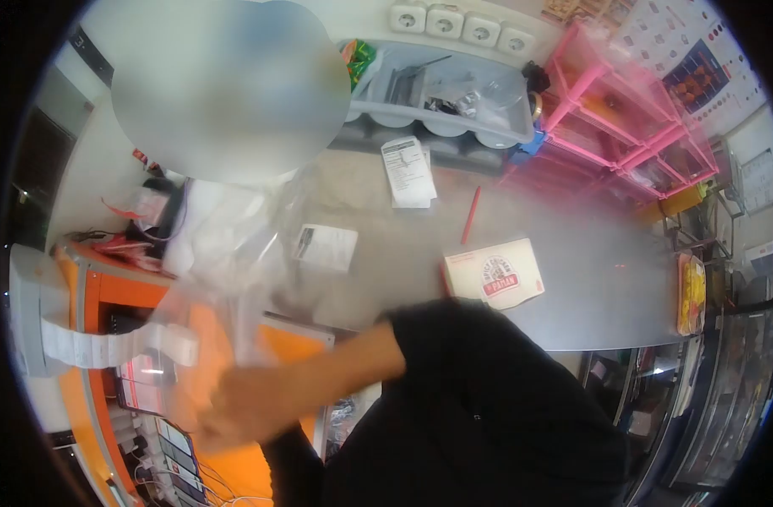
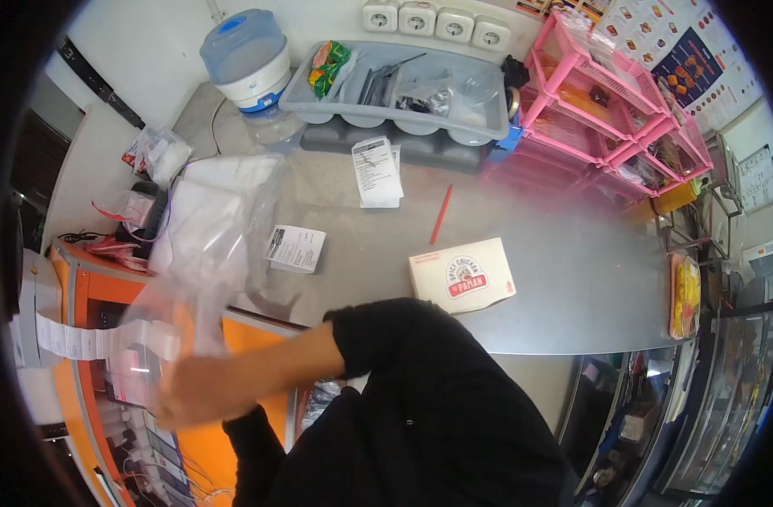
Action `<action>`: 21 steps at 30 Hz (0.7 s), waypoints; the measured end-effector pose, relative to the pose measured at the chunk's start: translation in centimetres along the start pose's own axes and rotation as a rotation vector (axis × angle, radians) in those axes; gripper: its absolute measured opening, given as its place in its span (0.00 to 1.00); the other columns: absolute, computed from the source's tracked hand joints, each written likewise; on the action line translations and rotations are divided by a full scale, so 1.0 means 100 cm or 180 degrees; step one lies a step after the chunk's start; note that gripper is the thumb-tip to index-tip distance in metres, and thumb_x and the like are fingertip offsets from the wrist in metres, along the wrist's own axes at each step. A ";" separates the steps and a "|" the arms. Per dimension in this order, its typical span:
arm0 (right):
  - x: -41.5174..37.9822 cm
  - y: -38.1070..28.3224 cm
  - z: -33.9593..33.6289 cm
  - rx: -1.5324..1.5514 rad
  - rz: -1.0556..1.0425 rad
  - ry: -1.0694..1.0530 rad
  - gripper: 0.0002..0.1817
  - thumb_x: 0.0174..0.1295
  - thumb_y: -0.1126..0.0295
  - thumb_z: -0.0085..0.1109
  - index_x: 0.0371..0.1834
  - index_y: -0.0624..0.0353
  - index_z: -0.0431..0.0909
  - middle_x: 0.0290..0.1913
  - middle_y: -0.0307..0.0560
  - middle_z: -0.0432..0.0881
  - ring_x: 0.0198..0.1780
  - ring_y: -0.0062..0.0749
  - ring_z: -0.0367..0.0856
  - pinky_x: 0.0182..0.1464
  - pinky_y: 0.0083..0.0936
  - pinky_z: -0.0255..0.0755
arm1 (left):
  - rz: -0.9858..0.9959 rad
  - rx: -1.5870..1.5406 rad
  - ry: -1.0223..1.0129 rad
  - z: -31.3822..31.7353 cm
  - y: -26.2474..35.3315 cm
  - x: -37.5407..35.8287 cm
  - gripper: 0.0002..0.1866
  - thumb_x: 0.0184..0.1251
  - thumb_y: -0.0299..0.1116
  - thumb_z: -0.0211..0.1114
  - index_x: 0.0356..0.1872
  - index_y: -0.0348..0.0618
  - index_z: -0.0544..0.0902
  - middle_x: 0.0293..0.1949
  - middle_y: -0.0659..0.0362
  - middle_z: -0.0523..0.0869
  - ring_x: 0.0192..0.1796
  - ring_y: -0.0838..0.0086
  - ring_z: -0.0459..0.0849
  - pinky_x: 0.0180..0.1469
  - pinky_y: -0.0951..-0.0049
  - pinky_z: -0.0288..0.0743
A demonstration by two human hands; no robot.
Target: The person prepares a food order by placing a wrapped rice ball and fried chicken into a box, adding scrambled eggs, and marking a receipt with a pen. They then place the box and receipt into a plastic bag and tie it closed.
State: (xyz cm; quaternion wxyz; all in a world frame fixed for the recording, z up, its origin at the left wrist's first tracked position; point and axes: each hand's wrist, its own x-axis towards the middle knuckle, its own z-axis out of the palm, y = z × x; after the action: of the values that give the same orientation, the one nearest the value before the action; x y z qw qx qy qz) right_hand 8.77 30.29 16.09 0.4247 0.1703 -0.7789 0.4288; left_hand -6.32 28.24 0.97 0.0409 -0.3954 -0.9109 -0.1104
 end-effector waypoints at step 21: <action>-0.212 -0.352 -0.233 -0.3618 0.1356 0.1220 0.17 0.44 0.83 0.50 0.37 0.53 0.75 0.39 0.44 0.73 0.33 0.42 0.75 0.31 0.35 0.69 | 0.3417 -0.1752 -0.1448 -0.135 0.162 -0.158 0.11 0.57 0.31 0.64 0.39 0.36 0.78 0.35 0.51 0.82 0.39 0.65 0.78 0.47 0.65 0.72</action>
State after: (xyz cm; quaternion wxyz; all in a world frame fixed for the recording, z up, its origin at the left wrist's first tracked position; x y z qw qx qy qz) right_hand 55.21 26.90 23.71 0.4861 -0.3201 -0.8118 0.0464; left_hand 16.10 24.57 14.31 -0.2066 -0.8057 -0.5107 -0.2177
